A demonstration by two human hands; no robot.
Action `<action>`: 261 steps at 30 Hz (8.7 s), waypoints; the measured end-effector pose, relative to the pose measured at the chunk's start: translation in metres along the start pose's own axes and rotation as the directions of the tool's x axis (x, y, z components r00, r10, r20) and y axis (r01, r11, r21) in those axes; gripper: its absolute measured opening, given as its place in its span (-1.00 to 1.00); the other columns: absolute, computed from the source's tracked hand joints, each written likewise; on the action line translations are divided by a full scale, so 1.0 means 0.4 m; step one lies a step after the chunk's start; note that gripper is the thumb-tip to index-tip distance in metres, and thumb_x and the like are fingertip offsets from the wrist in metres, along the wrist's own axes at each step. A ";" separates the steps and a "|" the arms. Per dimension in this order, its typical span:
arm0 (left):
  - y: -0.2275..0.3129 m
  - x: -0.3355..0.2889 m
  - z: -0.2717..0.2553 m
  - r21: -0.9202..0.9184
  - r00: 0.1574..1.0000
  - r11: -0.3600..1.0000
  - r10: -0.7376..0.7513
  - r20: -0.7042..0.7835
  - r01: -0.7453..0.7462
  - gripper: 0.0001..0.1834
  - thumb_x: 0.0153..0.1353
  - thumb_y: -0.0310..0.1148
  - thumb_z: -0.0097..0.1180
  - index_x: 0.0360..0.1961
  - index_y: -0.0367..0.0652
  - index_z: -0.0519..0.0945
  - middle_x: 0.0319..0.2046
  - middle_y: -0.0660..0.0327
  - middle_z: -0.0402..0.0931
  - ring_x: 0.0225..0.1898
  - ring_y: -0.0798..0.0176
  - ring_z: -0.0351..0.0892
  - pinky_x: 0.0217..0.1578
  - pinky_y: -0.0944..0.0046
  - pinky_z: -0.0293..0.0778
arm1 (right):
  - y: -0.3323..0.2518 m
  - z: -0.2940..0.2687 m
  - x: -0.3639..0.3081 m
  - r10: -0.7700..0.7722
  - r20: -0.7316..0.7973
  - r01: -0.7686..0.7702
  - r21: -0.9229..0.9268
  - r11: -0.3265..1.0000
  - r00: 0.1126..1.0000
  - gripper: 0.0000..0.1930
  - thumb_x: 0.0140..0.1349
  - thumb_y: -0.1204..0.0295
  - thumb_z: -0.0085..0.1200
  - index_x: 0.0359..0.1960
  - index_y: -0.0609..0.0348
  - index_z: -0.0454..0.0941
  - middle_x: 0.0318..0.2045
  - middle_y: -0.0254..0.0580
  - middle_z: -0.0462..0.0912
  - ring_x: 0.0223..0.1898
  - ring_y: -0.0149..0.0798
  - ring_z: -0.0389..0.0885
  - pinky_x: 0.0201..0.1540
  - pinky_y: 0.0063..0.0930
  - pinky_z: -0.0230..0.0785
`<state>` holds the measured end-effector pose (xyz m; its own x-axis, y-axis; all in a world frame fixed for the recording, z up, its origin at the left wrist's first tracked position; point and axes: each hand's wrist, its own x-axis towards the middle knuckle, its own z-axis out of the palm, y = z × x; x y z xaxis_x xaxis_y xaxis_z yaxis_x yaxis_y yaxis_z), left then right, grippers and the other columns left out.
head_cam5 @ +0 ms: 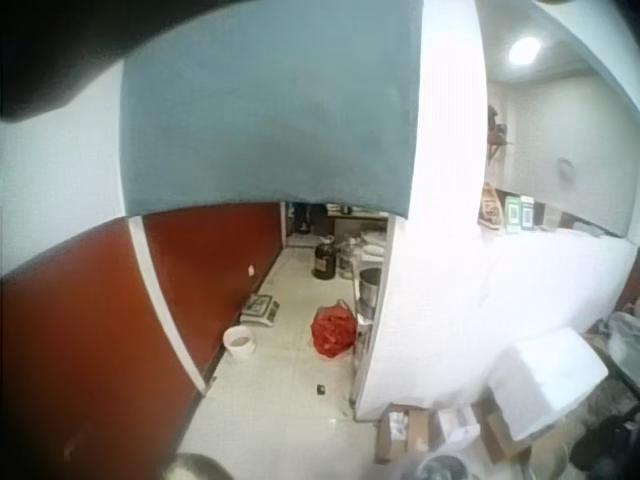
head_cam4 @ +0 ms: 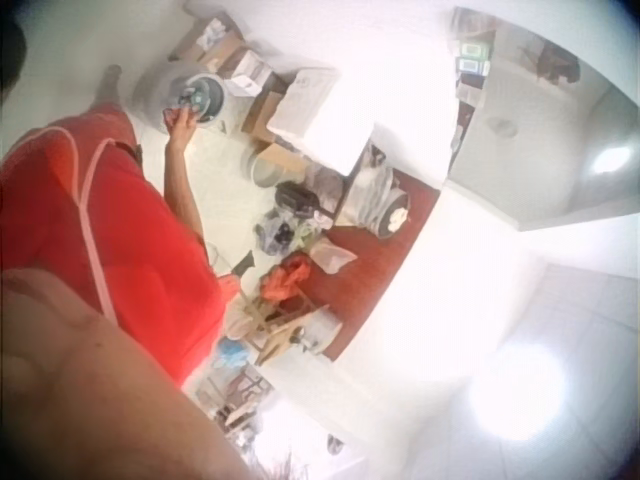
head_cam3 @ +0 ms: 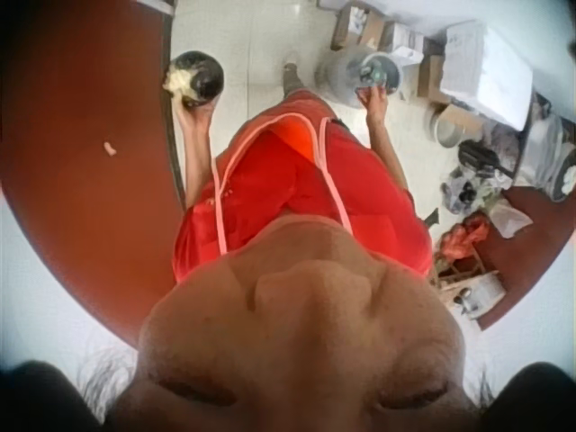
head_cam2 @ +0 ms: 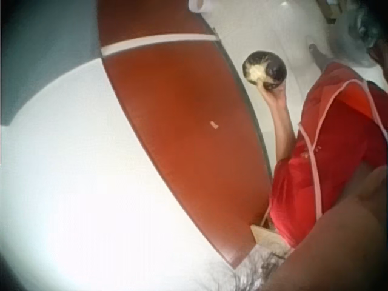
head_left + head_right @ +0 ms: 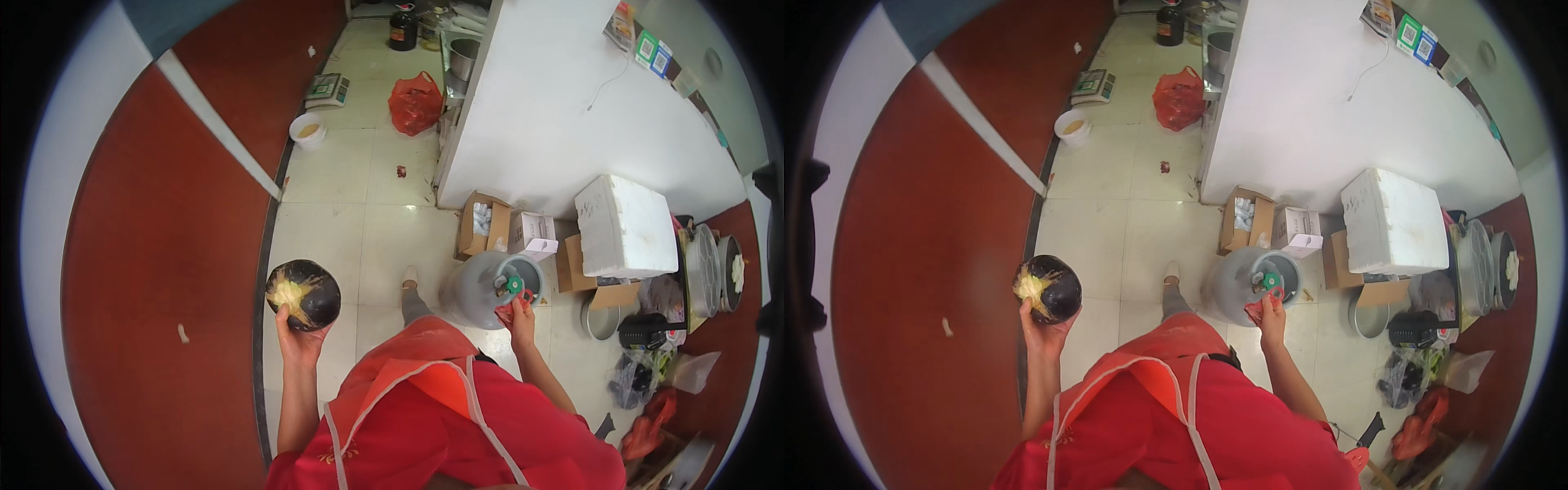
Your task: The person washes several bowls and a pot in a double-basin sink, rinsing them under running water and placing them in the adjacent basin. Then the person moves to a wooden table and uses a red peeler to peel an eggplant over a blue bin, removing the skin in strips.
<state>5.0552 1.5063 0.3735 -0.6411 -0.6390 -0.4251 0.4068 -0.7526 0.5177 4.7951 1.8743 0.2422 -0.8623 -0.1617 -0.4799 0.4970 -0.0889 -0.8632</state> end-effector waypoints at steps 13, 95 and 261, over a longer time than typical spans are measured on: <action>0.204 0.637 0.174 0.023 0.996 0.999 -0.038 -0.079 0.040 -0.23 0.08 0.15 0.13 0.27 0.07 0.29 0.23 0.12 0.31 0.24 0.01 0.32 0.15 -0.18 0.31 | -0.302 0.610 0.568 -0.117 0.182 0.138 -0.109 0.984 0.976 -0.76 0.42 0.19 -0.10 -0.19 0.09 0.45 -0.43 -0.35 0.56 -0.45 -0.45 0.59 -0.41 -0.59 0.49; 0.305 1.533 0.530 0.354 0.735 0.703 -0.676 0.061 0.617 -0.37 0.26 -0.11 0.00 0.28 -0.17 0.22 0.21 -0.03 0.32 0.21 -0.05 0.37 0.14 -0.20 0.40 | -0.224 0.950 0.480 0.219 -0.335 -0.109 0.316 0.942 0.916 -0.74 0.40 0.22 -0.05 -0.05 0.09 0.45 -0.30 -0.24 0.65 -0.29 -0.32 0.68 -0.29 -0.46 0.55; -0.609 -1.499 0.577 0.931 -0.737 -0.011 -0.607 -0.296 -0.365 -0.35 0.17 -0.23 0.04 0.28 -0.06 0.15 0.16 0.11 0.30 0.12 0.10 0.45 -0.04 -0.04 0.55 | -0.299 -0.268 -1.837 -0.138 -0.873 0.454 -0.371 0.810 -0.468 -0.92 0.15 0.48 0.12 -0.36 0.20 0.51 -0.38 -0.40 0.57 -0.33 -0.52 0.48 -0.18 -0.59 0.36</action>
<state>5.1904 2.1094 0.6736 0.4182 0.8811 -0.2209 -0.3765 0.3895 0.8406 5.3590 2.1092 0.6811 0.2502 0.9460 0.2060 -0.0247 0.2189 -0.9754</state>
